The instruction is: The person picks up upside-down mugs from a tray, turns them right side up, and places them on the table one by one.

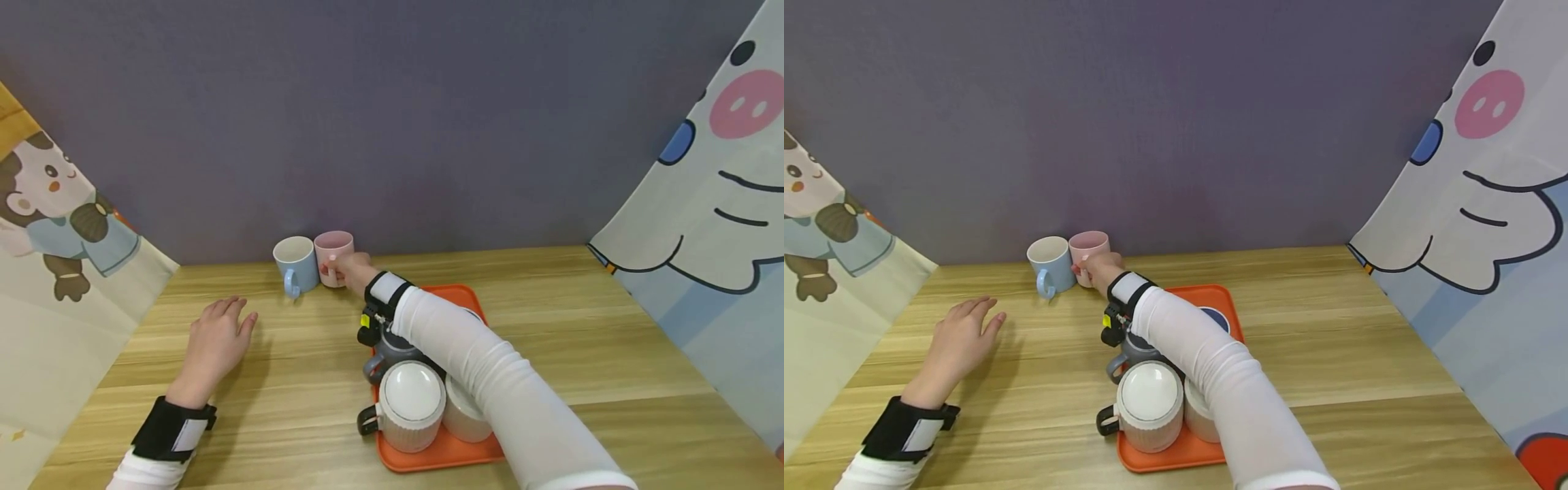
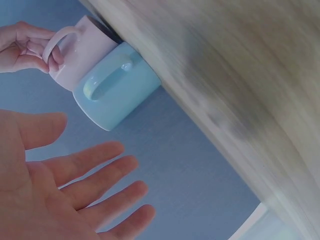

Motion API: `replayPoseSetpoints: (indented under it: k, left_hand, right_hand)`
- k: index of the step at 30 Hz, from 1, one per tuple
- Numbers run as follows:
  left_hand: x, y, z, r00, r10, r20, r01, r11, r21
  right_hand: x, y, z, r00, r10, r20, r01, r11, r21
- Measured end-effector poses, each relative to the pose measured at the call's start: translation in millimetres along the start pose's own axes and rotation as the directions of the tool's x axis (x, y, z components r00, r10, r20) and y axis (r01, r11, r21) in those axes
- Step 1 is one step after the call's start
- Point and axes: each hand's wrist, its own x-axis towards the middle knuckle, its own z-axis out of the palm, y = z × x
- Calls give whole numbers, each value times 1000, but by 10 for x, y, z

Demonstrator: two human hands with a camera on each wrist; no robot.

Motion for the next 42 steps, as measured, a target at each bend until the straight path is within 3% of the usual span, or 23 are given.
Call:
replayPoseSetpoints:
  k: [10,19,27,28,29,34,35,36,38,39,40,42]
  left_hand:
    - [-25,14,-2,1000,9,-14,-9,1000,0]
    - [-36,9,-22,999,48,-24,-49,999,-5]
    - [-28,21,-34,999,51,-8,-51,999,-9]
    - [-25,22,-35,999,51,-5,-51,999,-10]
    - [-23,24,-36,999,53,-3,-53,999,-10]
    - [-21,31,-43,999,52,7,-52,999,-10]
    - [-21,32,-42,999,53,7,-53,999,-9]
    - [-20,33,-39,999,54,8,-54,999,-9]
    - [-20,37,-38,998,54,11,-54,998,-9]
    - [-22,37,-37,998,54,12,-54,999,-8]
    - [-22,39,-34,998,55,15,-54,998,-9]
    - [-27,39,-33,998,51,23,-51,999,-12]
  right_hand:
    - [-63,18,83,995,-19,-99,7,992,-123]
    - [-111,43,79,1000,12,-22,-15,991,-130]
    - [-125,54,84,999,34,-17,-37,967,-253]
    - [263,225,103,999,41,-13,-43,964,-261]
    - [475,318,112,999,49,-8,-50,964,-262]
    - [645,377,113,997,81,2,-79,968,-240]
    - [255,206,91,997,77,1,-74,968,-241]
    - [57,122,90,997,77,-4,-75,967,-245]
    - [215,182,96,996,93,12,-88,970,-228]
    - [446,279,113,994,110,19,-103,972,-213]
    - [724,398,132,992,125,31,-117,972,-202]
    - [1529,748,187,987,152,43,-141,972,-190]
